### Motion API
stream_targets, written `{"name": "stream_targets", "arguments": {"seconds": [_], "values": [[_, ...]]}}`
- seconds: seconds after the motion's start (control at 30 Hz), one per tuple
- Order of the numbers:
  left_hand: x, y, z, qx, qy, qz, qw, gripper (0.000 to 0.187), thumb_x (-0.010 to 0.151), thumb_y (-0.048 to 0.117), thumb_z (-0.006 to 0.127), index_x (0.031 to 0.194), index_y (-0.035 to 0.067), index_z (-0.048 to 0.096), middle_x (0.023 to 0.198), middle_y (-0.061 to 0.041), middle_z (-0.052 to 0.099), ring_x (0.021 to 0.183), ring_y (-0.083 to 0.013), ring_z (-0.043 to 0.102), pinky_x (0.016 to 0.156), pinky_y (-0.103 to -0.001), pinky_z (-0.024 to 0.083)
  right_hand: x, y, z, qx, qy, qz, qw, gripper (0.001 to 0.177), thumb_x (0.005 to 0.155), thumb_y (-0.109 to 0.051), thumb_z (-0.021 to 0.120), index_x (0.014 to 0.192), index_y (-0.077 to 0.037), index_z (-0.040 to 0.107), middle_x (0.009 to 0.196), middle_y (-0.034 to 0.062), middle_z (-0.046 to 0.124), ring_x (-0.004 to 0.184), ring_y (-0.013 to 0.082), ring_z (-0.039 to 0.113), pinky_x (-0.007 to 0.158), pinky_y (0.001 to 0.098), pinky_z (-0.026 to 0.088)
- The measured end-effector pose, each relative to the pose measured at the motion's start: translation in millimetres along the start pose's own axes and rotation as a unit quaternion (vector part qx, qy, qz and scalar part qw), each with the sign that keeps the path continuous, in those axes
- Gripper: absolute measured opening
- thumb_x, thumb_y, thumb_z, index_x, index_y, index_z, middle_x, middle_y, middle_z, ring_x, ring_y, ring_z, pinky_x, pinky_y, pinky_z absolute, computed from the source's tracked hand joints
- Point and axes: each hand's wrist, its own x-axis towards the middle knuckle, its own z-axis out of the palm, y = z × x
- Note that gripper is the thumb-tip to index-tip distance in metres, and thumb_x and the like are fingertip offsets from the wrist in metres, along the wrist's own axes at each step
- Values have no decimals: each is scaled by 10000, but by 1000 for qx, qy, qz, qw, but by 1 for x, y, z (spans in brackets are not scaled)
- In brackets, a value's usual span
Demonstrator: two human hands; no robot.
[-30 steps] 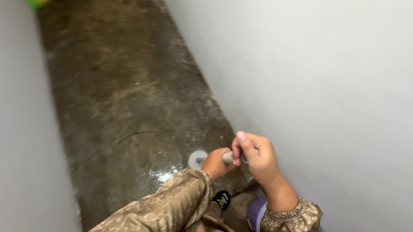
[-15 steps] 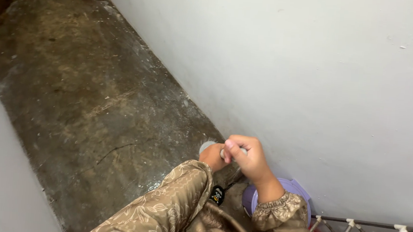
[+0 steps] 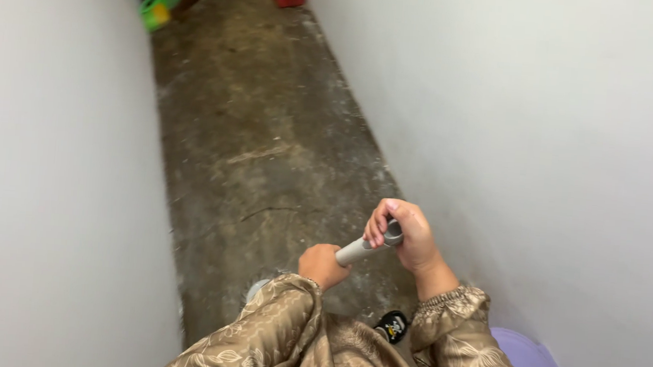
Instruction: Mopping the concrete floor of a hallway using a spin mop.
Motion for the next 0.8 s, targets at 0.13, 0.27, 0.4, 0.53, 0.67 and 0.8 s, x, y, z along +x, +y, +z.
{"name": "stream_targets", "arguments": {"seconds": [0.13,0.27,0.4,0.53,0.67,0.8], "values": [[-23,-64,-20,3,31,-77,997,275,754,396,783,990,256,791,970,-55,758,944,-298,715,846,-435,558,14,44,52,16,-31,19,999,384,995,-281,480,699,-41,526,617,113,596,616,221,595,768,408,541],[-53,-98,-40,-4,56,-116,992,287,743,384,795,1002,260,788,957,-59,760,942,-293,719,848,-428,559,17,63,93,11,-89,38,995,366,1004,-263,483,718,-42,540,633,95,589,629,207,592,779,399,537],[-72,-110,-46,-34,74,-124,989,279,740,366,793,999,262,789,952,-57,765,946,-294,714,846,-423,554,13,65,115,-6,-135,53,989,363,1021,-230,479,722,-35,539,635,89,585,631,190,576,762,377,528],[-73,-118,-26,-34,72,-126,989,275,747,362,791,994,243,778,964,-53,761,955,-290,713,844,-420,554,1,64,112,-47,-150,51,986,402,1052,-220,454,706,-28,528,625,81,574,624,181,567,712,361,513],[-67,-112,1,-62,38,-102,992,294,738,340,799,1004,220,761,974,-58,752,957,-291,714,838,-417,556,-23,59,91,-72,-133,39,988,440,1073,-215,424,686,-27,515,613,83,572,608,175,565,730,360,533],[-74,-65,24,-47,9,-79,996,265,747,312,776,1002,242,764,979,-53,746,969,-299,702,832,-432,547,-64,42,51,-92,-72,29,993,446,1079,-220,420,684,-31,503,620,85,570,618,175,575,760,362,546]]}}
